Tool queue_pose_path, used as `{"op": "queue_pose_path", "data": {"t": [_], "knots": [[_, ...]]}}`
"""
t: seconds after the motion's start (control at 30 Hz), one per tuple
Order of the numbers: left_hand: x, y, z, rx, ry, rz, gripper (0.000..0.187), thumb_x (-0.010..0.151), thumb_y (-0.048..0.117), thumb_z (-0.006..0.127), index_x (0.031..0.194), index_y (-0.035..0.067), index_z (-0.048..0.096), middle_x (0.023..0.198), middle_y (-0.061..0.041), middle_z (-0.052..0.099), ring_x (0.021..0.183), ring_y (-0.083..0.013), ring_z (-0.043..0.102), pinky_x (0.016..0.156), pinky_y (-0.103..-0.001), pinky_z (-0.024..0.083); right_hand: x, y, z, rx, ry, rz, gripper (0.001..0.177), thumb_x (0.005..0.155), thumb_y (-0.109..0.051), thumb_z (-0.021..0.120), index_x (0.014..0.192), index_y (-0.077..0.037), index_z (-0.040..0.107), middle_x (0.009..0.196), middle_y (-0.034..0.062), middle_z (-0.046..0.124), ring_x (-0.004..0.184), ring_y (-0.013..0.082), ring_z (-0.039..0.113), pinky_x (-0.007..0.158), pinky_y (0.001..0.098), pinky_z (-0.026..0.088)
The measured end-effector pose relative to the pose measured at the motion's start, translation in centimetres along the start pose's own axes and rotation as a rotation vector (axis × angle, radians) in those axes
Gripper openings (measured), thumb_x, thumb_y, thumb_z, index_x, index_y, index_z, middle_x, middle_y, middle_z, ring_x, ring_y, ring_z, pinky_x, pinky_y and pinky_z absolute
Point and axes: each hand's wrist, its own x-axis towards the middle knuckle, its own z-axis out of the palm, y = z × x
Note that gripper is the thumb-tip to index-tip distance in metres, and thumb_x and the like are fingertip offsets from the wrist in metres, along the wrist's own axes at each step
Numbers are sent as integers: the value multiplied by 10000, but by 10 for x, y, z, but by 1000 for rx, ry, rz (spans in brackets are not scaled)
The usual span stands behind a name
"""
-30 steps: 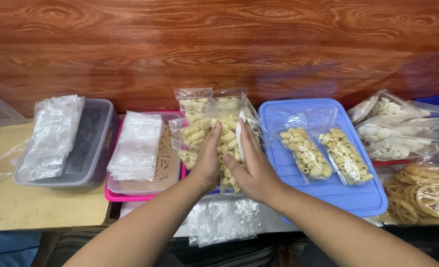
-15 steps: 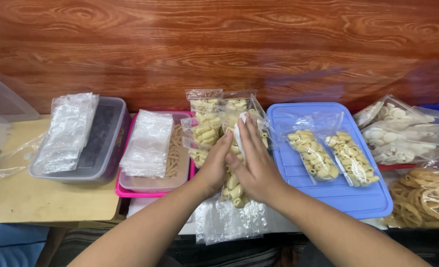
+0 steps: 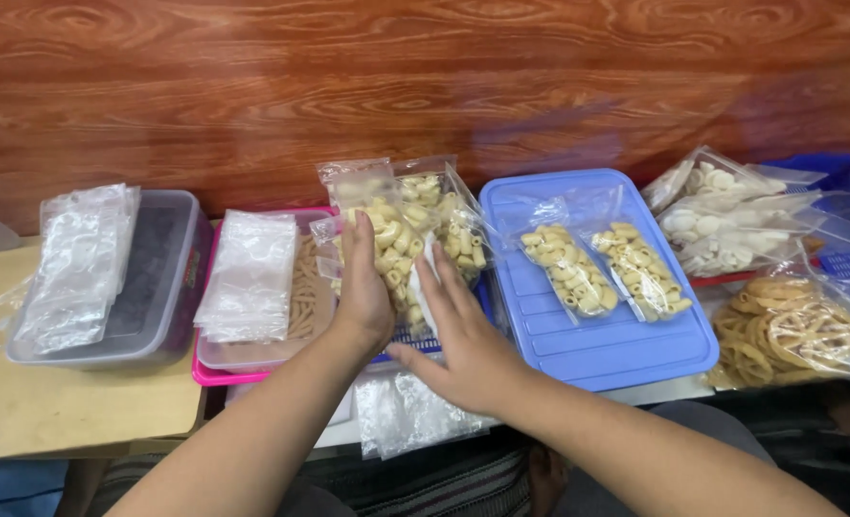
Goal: The person wipes individual clear plastic packets containing pasta by hand using a white cloth, handling them one at a time and placing them on a blue tray.
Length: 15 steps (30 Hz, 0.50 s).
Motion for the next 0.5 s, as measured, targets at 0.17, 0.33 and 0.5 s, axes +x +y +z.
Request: {"op": "queue_pose_path", "data": {"t": [0.17,0.33,0.5], "knots": [[-34,16,39,76,-134,30,859,1018,538,441,1610,187,-73,1651,-266,78,1533,-416,137,1239,-566,116,0,30,-26,132,70,102,901,903,-262,663,1622,-106,143,1609,312,199,1476,501,227,1173,609,259],[-50,32,63,10,-459,-17,731,1064,426,388,1633,200,-12,1692,-161,25,1539,-418,73,1189,-630,123,-8,49,-60,166,119,158,882,856,-201,678,1612,-114,233,1560,311,346,1458,488,321,1154,617,313],[-47,25,65,280,-629,-135,822,997,370,542,1644,162,79,1622,-308,118,1498,-511,169,1171,-568,273,-14,93,-102,592,245,425,620,928,-112,521,1541,-92,428,1216,283,669,1068,384,698,889,493,596]]}}
